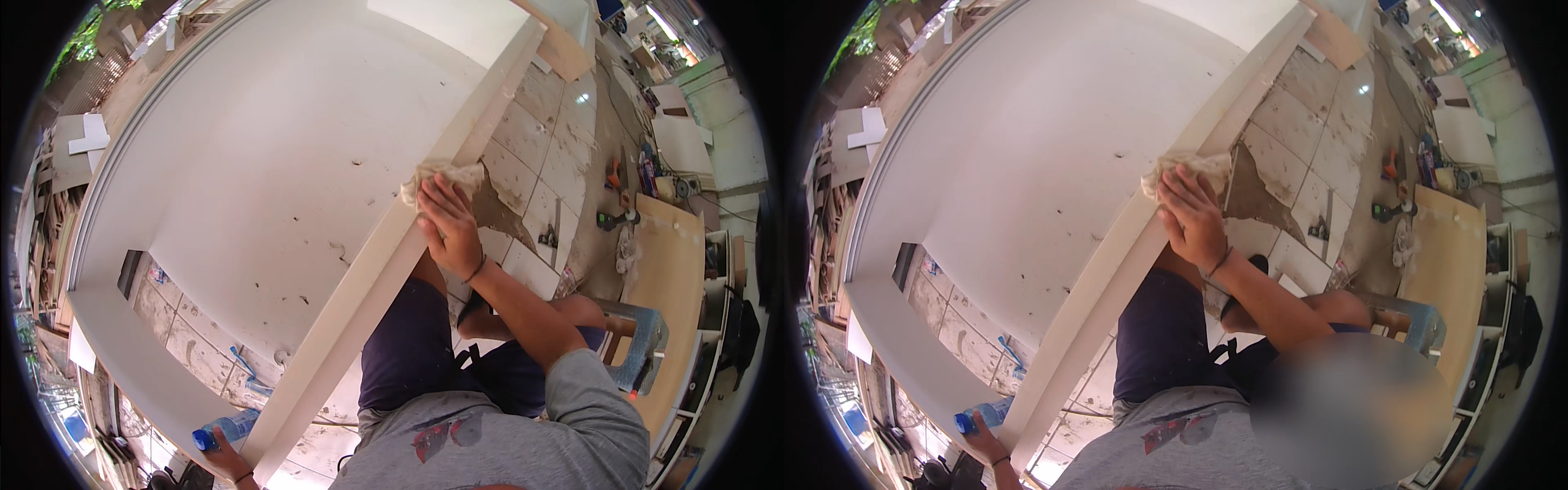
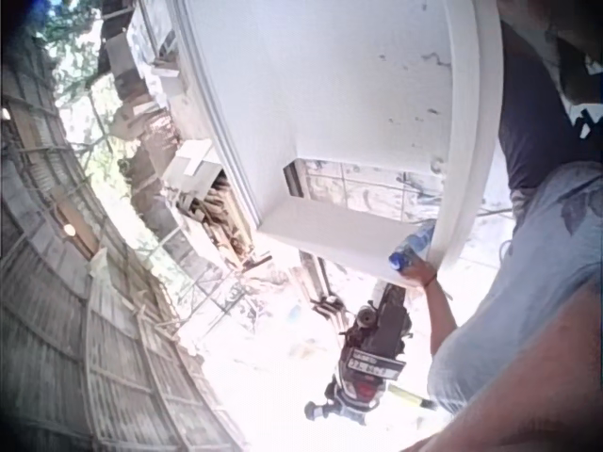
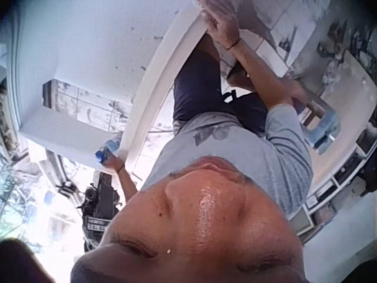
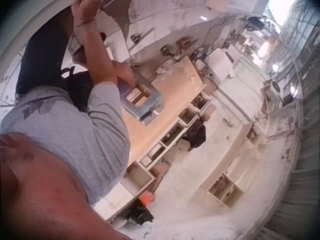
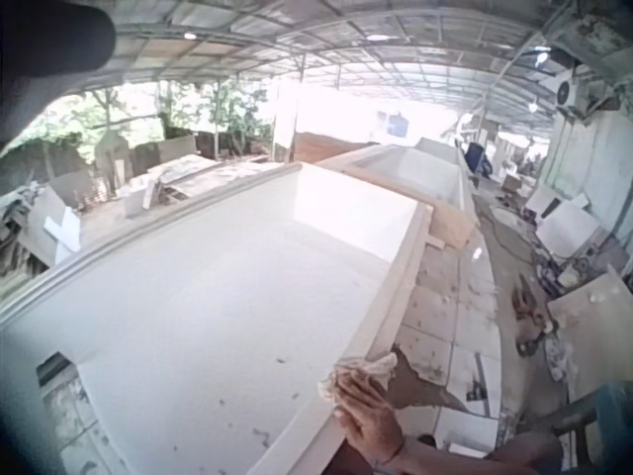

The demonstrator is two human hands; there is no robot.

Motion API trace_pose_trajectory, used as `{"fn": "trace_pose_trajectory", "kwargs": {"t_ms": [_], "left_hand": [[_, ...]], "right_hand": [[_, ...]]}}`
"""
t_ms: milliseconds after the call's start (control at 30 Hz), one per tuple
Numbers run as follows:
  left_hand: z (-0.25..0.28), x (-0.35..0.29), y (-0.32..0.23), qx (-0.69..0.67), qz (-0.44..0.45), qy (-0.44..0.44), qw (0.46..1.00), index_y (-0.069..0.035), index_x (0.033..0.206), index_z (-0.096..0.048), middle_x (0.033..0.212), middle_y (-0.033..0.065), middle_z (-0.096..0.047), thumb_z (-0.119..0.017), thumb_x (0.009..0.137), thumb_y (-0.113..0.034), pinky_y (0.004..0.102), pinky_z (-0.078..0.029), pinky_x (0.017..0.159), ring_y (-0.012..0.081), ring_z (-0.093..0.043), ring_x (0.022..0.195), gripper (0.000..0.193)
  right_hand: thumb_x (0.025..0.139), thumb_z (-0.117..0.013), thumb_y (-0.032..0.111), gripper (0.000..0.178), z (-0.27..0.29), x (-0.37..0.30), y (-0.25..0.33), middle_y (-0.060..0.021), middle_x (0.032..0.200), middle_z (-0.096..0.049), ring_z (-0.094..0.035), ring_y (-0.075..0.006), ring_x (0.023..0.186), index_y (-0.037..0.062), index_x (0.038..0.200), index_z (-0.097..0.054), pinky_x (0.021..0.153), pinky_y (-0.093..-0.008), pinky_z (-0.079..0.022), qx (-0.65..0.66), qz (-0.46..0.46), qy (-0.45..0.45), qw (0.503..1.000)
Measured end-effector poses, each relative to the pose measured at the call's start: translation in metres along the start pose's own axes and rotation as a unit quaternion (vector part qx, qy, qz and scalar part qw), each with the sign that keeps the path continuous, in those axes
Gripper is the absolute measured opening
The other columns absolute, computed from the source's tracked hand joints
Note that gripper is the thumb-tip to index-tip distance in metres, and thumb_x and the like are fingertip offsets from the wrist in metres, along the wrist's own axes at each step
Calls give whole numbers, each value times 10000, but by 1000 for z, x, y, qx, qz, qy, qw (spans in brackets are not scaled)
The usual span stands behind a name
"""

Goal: The person wipes the edges and surfaces of a white wooden cabinet frame with a cloth, occasionally applying liquid from a plastic bottle.

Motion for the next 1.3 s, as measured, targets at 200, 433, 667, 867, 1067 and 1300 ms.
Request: {"fn": "trace_pose_trajectory", "kwargs": {"t_ms": [200, 433, 667, 867, 1067, 1300], "left_hand": [[-3, 1, -24, -15, 34, 31, 999, 133, 1248, -523, 1200, 235, -627, -681, 926, -349, 390, -480, 938, 321, -621, 1048, 601], [1, 0, 5, 23, -19, -23, 999, 123, 1227, -550, 1170, 224, -646, -689, 915, -377, 391, -486, 919, 309, -632, 1020, 605], [-2, 2, -28, 55, 21, -8, 998, 120, 1226, -551, 1161, 211, -652, -688, 918, -366, 385, -486, 915, 300, -632, 1010, 592], [-1, 4, -16, 14, -2, 5, 1000, 124, 1248, -532, 1169, 247, -639, -702, 908, -361, 390, -499, 904, 339, -635, 1031, 616], [1, 3, -23, 24, -18, 7, 1000, 133, 1240, -533, 1197, 246, -628, -681, 918, -385, 390, -482, 936, 332, -622, 1053, 628], [-3, 6, -22, 0, -5, 26, 1000, 137, 1235, -540, 1216, 230, -627, -678, 926, -364, 387, -474, 949, 316, -618, 1065, 605]], "right_hand": [[827, -599, 66, 318, 6, 43, -85, -143, 1239, -646, -533, -338, 1262, 32, 1134, -673, 1091, -495, -371, -30, -59, -28, 997], [787, -572, 26, 309, 1, 1, 17, -135, 1182, -668, -538, -353, 1246, 35, 1071, -694, 1060, -522, -388, 68, 28, 24, 997], [775, -551, -39, 373, 3, 33, -60, -139, 1203, -662, -542, -352, 1243, 35, 1116, -681, 1045, -474, -405, -19, -48, -19, 998], [779, -564, -34, 382, 14, 22, -41, -121, 1228, -658, -532, -340, 1264, 49, 1133, -681, 1083, -488, -374, 72, -41, 11, 996], [773, -564, -54, 382, 1, 15, -31, -109, 1186, -679, -562, -316, 1236, 68, 1109, -699, 1057, -472, -408, 27, -34, -37, 998], [772, -572, -42, 371, 9, 27, -67, -103, 1164, -689, -564, -314, 1231, 60, 1104, -699, 1027, -436, -439, 66, -45, -41, 996]]}}
Point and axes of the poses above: each hand's wrist, its own x-axis towards the middle knuckle, its own z-axis out of the back of the hand, y = z × x, the point moved 3 cm from there along x, towards the middle knuckle
